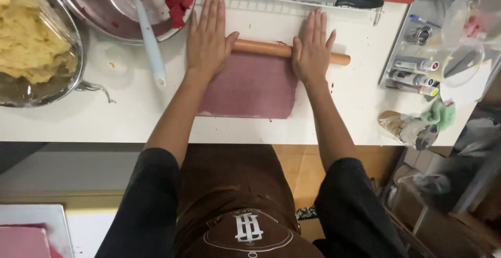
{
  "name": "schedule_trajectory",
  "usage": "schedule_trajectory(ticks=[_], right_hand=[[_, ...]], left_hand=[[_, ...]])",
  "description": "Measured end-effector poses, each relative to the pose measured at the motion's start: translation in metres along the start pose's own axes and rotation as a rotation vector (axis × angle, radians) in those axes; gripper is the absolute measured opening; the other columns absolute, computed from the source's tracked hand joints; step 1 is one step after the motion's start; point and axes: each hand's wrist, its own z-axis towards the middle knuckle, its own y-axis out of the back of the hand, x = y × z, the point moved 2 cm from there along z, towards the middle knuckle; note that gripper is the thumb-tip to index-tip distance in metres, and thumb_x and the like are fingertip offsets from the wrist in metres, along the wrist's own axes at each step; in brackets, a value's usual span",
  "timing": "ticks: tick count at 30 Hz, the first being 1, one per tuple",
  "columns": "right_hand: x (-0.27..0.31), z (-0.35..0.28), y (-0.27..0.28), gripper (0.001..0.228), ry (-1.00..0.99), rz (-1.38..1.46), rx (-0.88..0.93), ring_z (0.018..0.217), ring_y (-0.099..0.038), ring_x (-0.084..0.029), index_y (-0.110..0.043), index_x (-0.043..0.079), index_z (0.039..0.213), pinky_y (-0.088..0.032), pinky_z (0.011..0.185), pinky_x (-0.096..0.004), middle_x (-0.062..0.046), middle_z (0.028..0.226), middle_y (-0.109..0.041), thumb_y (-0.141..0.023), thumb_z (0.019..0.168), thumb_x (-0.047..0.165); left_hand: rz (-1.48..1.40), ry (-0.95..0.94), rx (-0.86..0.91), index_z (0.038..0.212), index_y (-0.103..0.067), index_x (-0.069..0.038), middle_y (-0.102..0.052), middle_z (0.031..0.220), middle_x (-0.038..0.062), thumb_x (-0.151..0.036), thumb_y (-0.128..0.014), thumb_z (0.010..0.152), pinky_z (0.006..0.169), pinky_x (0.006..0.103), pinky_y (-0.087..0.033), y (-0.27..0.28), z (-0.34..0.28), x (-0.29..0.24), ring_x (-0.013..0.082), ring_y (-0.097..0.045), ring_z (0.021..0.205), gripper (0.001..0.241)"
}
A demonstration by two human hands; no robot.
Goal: Rolling out red dough or batter between parchment paper using a rolling pin.
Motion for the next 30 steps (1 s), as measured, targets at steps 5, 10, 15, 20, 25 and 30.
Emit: schedule_trajectory(ticks=[5, 10, 15, 20, 25, 30], right_hand=[[0.008, -0.019, 0.03, 0.05, 0.159, 0.242, -0.097, 0.147, -0.035, -0.037, -0.049, 0.004, 0.146, -0.015, 0.122, -0.06, -0.017, 0.148, -0.05, -0.054, 0.1, 0.025], [0.015, -0.035, 0.03, 0.038, 0.316, 0.077, -0.074, 0.138, -0.049, -0.032, -0.064, 0.01, 0.13, -0.02, 0.123, -0.059, -0.008, 0.132, -0.063, -0.076, 0.094, 0.017], [-0.044, -0.073, -0.039, 0.036, 0.48, -0.028, -0.154, 0.102, -0.062, -0.03, -0.069, 0.016, 0.132, -0.045, 0.097, -0.049, -0.009, 0.108, -0.064, -0.07, 0.098, 0.028], [-0.01, -0.154, -0.072, 0.038, 0.525, 0.032, -0.075, 0.108, -0.064, -0.029, -0.066, 0.023, 0.136, -0.045, 0.099, -0.048, -0.008, 0.121, -0.066, -0.062, 0.098, 0.021], [0.027, -0.154, -0.053, 0.059, 0.413, -0.004, -0.055, 0.148, -0.037, -0.034, -0.043, 0.008, 0.156, -0.016, 0.119, -0.052, -0.017, 0.156, -0.047, -0.04, 0.107, 0.04], [0.045, -0.077, -0.014, 0.075, 0.252, -0.142, 0.092, 0.155, -0.021, -0.038, -0.028, 0.001, 0.162, -0.014, 0.116, -0.064, -0.021, 0.168, -0.028, -0.034, 0.108, 0.053]], left_hand=[[-0.124, 0.006, 0.014, 0.159, -0.029, -0.001, -0.031, 0.165, 0.017, -0.028, -0.049, 0.112, 0.125, 0.0508, -0.019, 0.02, -0.021, -0.001, 0.0321, -0.02, 0.153, 0.057], [0.007, -0.022, -0.157, 0.15, -0.048, -0.005, -0.056, 0.145, 0.009, -0.004, -0.065, 0.092, 0.115, 0.0594, -0.033, 0.031, -0.064, 0.009, 0.0282, -0.047, 0.139, 0.06], [0.142, -0.178, -0.251, 0.139, -0.06, -0.018, -0.064, 0.122, 0.005, -0.016, -0.055, 0.105, 0.104, 0.054, -0.049, 0.012, -0.121, 0.022, 0.0253, -0.064, 0.115, 0.035], [0.128, -0.09, -0.179, 0.142, -0.06, -0.018, -0.063, 0.13, 0.006, -0.018, -0.053, 0.103, 0.108, 0.0533, -0.046, 0.008, -0.209, 0.017, 0.0261, -0.059, 0.124, 0.039], [0.035, 0.044, -0.119, 0.154, -0.046, -0.006, -0.044, 0.16, 0.016, -0.045, -0.05, 0.102, 0.111, 0.0617, -0.034, 0.0, -0.195, 0.015, 0.0342, -0.043, 0.145, 0.065], [-0.069, 0.035, -0.112, 0.155, -0.04, 0.004, -0.038, 0.16, 0.025, -0.047, -0.059, 0.103, 0.12, 0.0582, -0.028, -0.005, -0.121, 0.033, 0.039, -0.037, 0.148, 0.075]])
